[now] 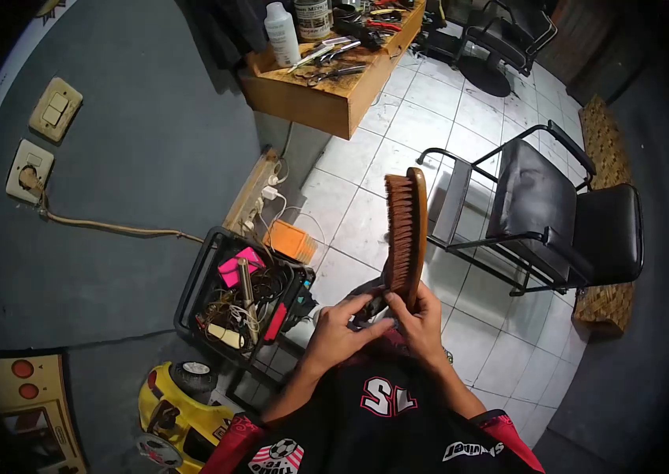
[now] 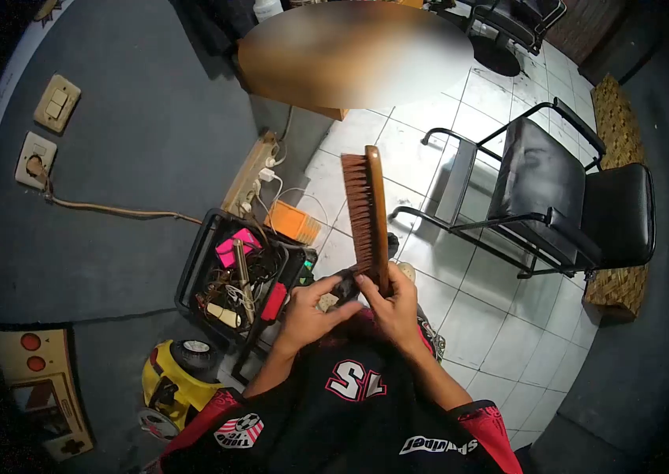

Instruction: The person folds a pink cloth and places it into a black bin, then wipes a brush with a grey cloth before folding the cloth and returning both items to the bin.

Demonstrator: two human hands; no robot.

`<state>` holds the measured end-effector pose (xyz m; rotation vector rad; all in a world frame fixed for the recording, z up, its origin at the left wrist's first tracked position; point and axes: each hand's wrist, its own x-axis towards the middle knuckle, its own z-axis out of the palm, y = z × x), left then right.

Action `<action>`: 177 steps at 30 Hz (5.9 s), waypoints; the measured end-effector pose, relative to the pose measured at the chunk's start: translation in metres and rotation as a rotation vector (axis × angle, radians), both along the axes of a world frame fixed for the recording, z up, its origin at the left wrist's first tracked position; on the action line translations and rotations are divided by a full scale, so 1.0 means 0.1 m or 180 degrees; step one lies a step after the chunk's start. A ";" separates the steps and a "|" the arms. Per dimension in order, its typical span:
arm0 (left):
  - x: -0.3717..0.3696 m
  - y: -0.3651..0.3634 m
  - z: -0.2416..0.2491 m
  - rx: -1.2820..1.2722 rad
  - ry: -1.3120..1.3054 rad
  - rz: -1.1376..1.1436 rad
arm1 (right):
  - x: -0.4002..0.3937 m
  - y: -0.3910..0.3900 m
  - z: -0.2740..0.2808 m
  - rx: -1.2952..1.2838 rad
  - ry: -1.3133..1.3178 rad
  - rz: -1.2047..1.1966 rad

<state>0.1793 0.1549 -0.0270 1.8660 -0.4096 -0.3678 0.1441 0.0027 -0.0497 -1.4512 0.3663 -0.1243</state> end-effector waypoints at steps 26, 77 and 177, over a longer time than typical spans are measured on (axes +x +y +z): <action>0.22 0.21 0.08 -0.0260 -0.0607 0.0512 | 0.19 -0.55 0.03 -0.2044 -0.0545 0.0971; -0.18 0.65 -0.88 -0.0305 0.0679 -0.1474 | -0.37 -1.29 -1.22 -0.0911 0.0868 0.2192; -0.14 0.50 0.20 -0.1463 0.0931 -0.1847 | -0.17 -1.14 0.49 -0.0440 -0.0333 0.3574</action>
